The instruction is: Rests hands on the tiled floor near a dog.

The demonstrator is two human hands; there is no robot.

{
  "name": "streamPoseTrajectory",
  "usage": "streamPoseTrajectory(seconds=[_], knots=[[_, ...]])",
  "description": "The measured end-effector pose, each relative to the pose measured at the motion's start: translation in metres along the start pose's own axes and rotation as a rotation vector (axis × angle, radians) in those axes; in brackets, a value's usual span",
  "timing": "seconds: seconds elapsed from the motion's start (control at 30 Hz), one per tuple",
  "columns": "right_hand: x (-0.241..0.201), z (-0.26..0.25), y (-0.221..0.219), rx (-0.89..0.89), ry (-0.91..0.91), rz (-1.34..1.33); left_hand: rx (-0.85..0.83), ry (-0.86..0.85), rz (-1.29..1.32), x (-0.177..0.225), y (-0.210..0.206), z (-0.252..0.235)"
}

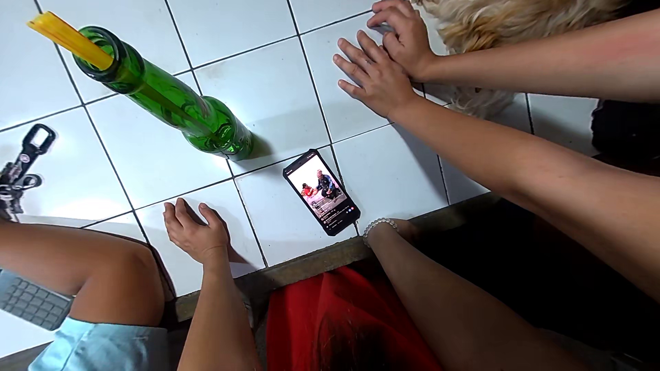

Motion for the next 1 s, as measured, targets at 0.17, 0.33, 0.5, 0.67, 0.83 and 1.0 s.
streamPoseTrajectory(seconds=[0.17, 0.33, 0.5, 0.67, 0.83, 1.0], knots=[[-0.0001, -0.0001, 0.001, -0.022, -0.003, 0.009, 0.002, 0.003, -0.003, 0.0002, -0.0009, -0.0008], [-0.0003, -0.0007, 0.001, -0.037, 0.01, 0.052, 0.0, 0.002, 0.003, 0.0004, -0.0001, -0.0009], [0.0001, -0.0015, 0.0027, -0.028, -0.039, -0.049, -0.001, -0.011, 0.006, -0.0001, 0.0003, -0.0016], [-0.0006, -0.0018, 0.0047, -0.051, -0.037, -0.052, 0.005, -0.007, -0.003, -0.0005, -0.0005, -0.0013], [-0.0003, -0.0022, 0.004, -0.065, -0.039, -0.041, 0.008, -0.005, -0.003, -0.001, -0.0008, -0.0014], [0.0001, -0.0018, 0.0023, -0.047, -0.023, -0.028, -0.004, 0.0, 0.002, 0.0, 0.0003, -0.0012]])
Point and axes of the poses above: each hand's wrist, its own z-axis away from the middle knuckle, its own y-axis out of the back of the hand, x = y × z, the point moved 2 cm from there along -z, towards the middle knuckle, and after that the axes turned 14 degrees about y, right-handed, at the moved point
